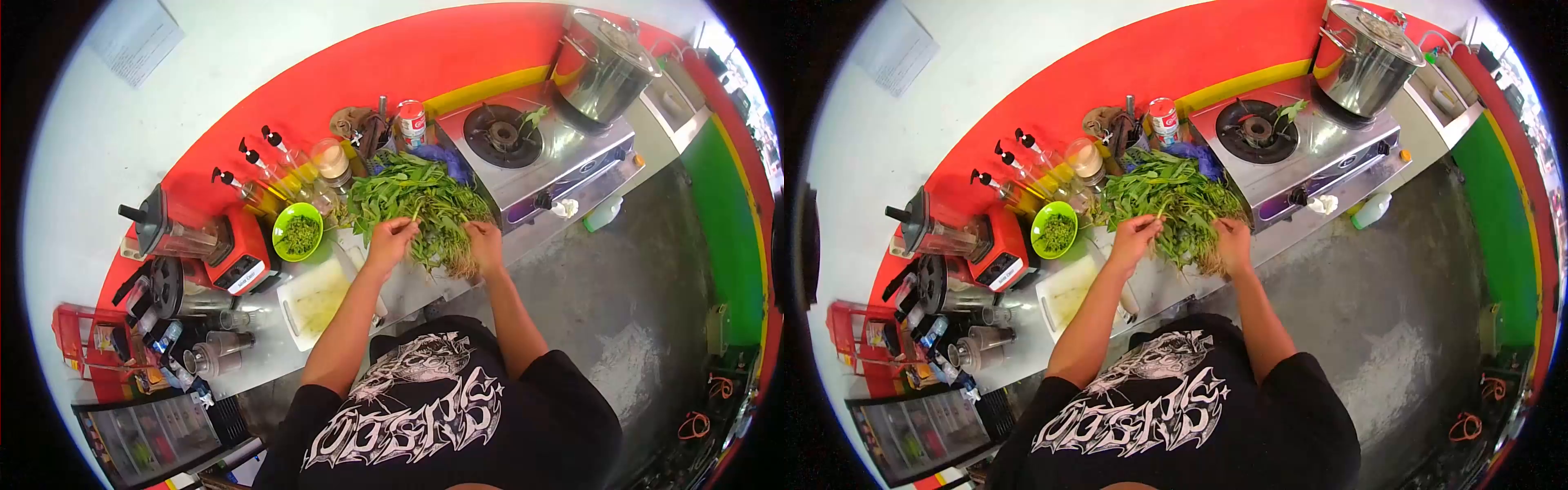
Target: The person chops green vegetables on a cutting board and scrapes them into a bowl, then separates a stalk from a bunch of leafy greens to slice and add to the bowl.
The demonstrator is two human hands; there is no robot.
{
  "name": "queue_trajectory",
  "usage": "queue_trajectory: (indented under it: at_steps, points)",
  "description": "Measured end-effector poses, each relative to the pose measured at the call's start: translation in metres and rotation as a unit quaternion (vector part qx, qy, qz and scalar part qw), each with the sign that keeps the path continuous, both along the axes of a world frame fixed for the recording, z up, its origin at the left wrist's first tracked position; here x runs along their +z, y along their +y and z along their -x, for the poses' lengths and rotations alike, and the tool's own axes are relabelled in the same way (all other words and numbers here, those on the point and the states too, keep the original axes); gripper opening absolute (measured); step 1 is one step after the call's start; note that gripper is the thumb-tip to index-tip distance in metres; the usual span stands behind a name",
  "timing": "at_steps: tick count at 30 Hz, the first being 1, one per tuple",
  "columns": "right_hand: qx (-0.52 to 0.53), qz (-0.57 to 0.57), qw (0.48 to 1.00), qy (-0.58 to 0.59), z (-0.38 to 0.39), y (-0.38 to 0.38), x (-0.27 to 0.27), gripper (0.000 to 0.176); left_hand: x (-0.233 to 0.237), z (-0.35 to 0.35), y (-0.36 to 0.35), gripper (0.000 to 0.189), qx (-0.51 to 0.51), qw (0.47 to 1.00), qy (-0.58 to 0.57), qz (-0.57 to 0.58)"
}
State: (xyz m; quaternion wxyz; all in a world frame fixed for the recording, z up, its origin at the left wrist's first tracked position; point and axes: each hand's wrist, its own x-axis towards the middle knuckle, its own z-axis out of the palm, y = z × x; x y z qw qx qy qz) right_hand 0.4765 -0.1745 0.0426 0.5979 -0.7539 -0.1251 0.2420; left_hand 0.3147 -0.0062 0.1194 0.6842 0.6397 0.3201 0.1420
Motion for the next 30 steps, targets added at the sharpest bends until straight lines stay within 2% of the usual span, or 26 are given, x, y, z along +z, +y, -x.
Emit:
queue_trajectory:
  at_steps: [3,7,9,13,14,15,17,18,22,25,27,28,30]
  points:
    - [-0.033,-0.059,0.998,-0.01,-0.007,0.004,-0.004,0.023,0.018,0.004,0.011,0.023,0.011,0.999,-0.037,0.023]
    - [-0.051,-0.036,0.996,-0.061,-0.012,0.003,0.015,0.025,0.053,0.018,0.022,0.022,0.014,0.999,-0.041,0.01]
    - [-0.085,-0.074,0.989,-0.1,-0.015,0.004,0.02,0.026,0.056,0.024,0.031,0.023,0.019,0.998,-0.05,0.021]
    - [-0.095,-0.113,0.988,-0.043,-0.033,0.004,0.01,0.026,0.07,0.044,0.039,0.023,0.047,0.996,-0.066,0.029]
    - [-0.096,-0.109,0.984,-0.098,-0.034,0.004,0.012,0.026,0.072,0.048,0.042,0.022,0.06,0.995,-0.071,0.033]
    - [-0.092,-0.109,0.985,-0.099,-0.035,0.005,0.012,0.026,0.073,0.053,0.044,0.022,0.063,0.995,-0.072,0.034]
    - [-0.108,-0.096,0.987,-0.068,-0.037,0.005,0.014,0.026,0.076,0.062,0.048,0.022,0.084,0.99,-0.1,0.045]
    - [-0.096,-0.085,0.989,-0.073,-0.033,0.003,0.026,0.026,0.082,0.065,0.048,0.022,0.1,0.988,-0.114,0.042]
    - [-0.081,-0.022,0.991,-0.105,-0.04,0.004,0.015,0.024,0.1,0.082,0.058,0.022,0.117,0.984,-0.133,0.021]
    - [-0.042,0.009,0.982,-0.184,-0.038,0.005,0.017,0.029,0.108,0.09,0.055,0.022,0.138,0.98,-0.144,0.008]
    - [-0.03,0.138,0.924,-0.355,-0.033,0.004,0.031,0.038,0.102,0.098,0.057,0.022,0.14,0.98,-0.142,0.001]
    - [-0.023,0.17,0.924,-0.341,-0.021,0.005,0.056,0.048,0.099,0.101,0.056,0.022,0.138,0.981,-0.14,-0.003]
    - [-0.014,0.17,0.916,-0.364,-0.012,0.01,0.069,0.048,0.095,0.11,0.054,0.023,0.143,0.982,-0.125,-0.019]
